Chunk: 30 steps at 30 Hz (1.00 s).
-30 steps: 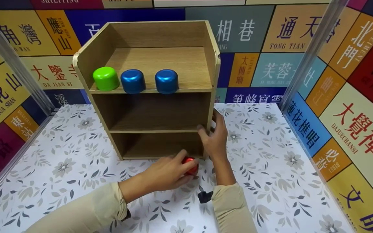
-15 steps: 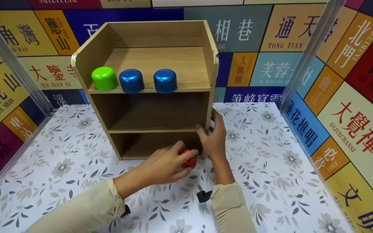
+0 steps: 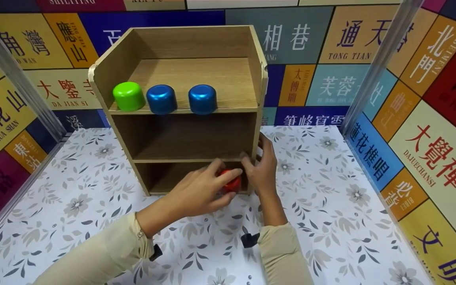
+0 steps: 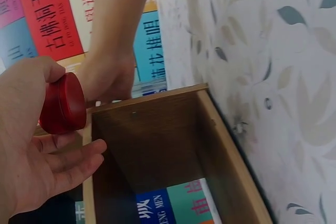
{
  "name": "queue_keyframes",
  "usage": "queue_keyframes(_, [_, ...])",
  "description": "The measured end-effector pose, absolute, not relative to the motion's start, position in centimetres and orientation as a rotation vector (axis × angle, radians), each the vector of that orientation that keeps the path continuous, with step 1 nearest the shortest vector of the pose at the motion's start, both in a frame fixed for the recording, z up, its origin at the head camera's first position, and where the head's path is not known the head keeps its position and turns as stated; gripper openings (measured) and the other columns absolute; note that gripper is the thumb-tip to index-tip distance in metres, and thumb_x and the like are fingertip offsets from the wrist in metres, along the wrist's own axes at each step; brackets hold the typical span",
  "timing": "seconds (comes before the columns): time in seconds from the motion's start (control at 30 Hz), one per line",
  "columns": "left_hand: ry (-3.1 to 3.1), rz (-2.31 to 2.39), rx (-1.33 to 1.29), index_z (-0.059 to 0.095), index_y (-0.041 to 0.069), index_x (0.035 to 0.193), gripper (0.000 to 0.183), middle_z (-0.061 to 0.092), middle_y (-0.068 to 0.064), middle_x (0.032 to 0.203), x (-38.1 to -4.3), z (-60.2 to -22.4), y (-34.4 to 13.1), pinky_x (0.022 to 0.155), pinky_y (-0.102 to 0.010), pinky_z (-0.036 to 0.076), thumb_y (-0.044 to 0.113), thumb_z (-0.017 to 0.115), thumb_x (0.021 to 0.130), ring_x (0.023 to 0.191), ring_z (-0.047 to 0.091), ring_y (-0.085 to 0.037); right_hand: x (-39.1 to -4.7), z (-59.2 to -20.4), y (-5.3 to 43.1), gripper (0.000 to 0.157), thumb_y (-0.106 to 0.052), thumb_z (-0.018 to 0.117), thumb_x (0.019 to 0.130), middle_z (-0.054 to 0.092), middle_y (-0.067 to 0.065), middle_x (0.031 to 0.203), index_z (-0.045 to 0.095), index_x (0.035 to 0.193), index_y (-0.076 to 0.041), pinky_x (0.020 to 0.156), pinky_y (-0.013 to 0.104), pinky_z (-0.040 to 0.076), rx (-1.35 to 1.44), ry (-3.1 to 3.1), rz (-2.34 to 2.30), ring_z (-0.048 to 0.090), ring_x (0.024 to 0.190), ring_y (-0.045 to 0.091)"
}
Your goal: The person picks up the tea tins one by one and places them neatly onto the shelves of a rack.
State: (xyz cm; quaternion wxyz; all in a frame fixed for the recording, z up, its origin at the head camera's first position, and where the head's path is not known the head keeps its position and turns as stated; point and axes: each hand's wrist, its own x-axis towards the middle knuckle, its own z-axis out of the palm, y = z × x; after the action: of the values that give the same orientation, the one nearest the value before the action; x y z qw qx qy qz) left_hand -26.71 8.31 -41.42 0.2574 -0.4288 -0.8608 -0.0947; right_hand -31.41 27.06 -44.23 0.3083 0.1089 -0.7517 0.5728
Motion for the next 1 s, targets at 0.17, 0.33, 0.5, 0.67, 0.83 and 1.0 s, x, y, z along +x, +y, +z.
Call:
queue_keyframes(0.17, [-2.329,-0.304,-1.134,0.046,0.032,0.13,0.044,0.048,-0.004,0.101,-26.7,-40.1,8.3,0.061,-0.028,0.053,0.046,0.046,0.088,0.067,0.053,-0.015,-31.4,-44.2,27.0,0.058,-0.006,0.065,0.08,0.056,0.005,0.123,0.045,0.134,-0.014,0.081,0.035,0.052,0.296,-1.977,1.517,0.053,0.115,0.015])
queue_keyframes(0.33, [-2.371,-0.317,-1.085,0.044,0.035,0.13,0.043,0.047,-0.004,0.102,-26.6,-38.8,8.3,0.059,-0.027,0.052,0.049,0.043,0.09,0.068,0.052,-0.015,-31.4,-44.3,27.0,0.058,-0.007,0.065,0.081,0.056,0.009,0.123,0.045,0.135,-0.01,0.081,0.043,0.052,0.317,-1.97,1.474,0.053,0.113,0.018])
queue_keyframes(0.5, [-2.436,-0.284,-1.045,0.042,0.036,0.129,0.042,0.045,-0.003,0.104,-26.6,-37.6,8.2,0.06,-0.027,0.052,0.052,0.041,0.091,0.07,0.05,-0.015,-31.4,-44.3,27.0,0.059,-0.011,0.067,0.081,0.055,0.011,0.127,0.044,0.136,-0.009,0.084,0.048,0.05,0.333,-1.972,1.465,0.053,0.116,0.021])
queue_keyframes(0.67, [-2.414,-0.253,-1.019,0.044,0.033,0.13,0.043,0.046,-0.005,0.104,-26.7,-36.6,8.1,0.059,-0.029,0.052,0.051,0.041,0.091,0.068,0.05,-0.017,-31.3,-44.3,27.0,0.058,-0.01,0.067,0.081,0.057,0.009,0.124,0.045,0.134,-0.01,0.081,0.035,0.053,0.321,-1.98,1.472,0.054,0.115,0.018])
queue_keyframes(0.83, [-2.416,-0.232,-1.003,0.044,0.032,0.131,0.044,0.047,-0.006,0.104,-27.0,-35.7,8.1,0.059,-0.03,0.052,0.05,0.042,0.09,0.068,0.051,-0.018,-31.3,-44.2,27.0,0.056,-0.009,0.066,0.082,0.058,0.01,0.122,0.046,0.134,-0.01,0.076,0.026,0.053,0.314,-1.975,1.453,0.055,0.113,0.018])
queue_keyframes(1.0, [-2.404,-0.209,-0.992,0.044,0.031,0.129,0.043,0.047,-0.006,0.102,-27.1,-34.9,8.2,0.055,-0.03,0.05,0.05,0.043,0.09,0.066,0.049,-0.018,-31.3,-44.2,27.0,0.054,-0.01,0.065,0.083,0.057,0.008,0.124,0.045,0.134,-0.009,0.078,0.033,0.053,0.296,-1.989,1.419,0.054,0.115,0.017])
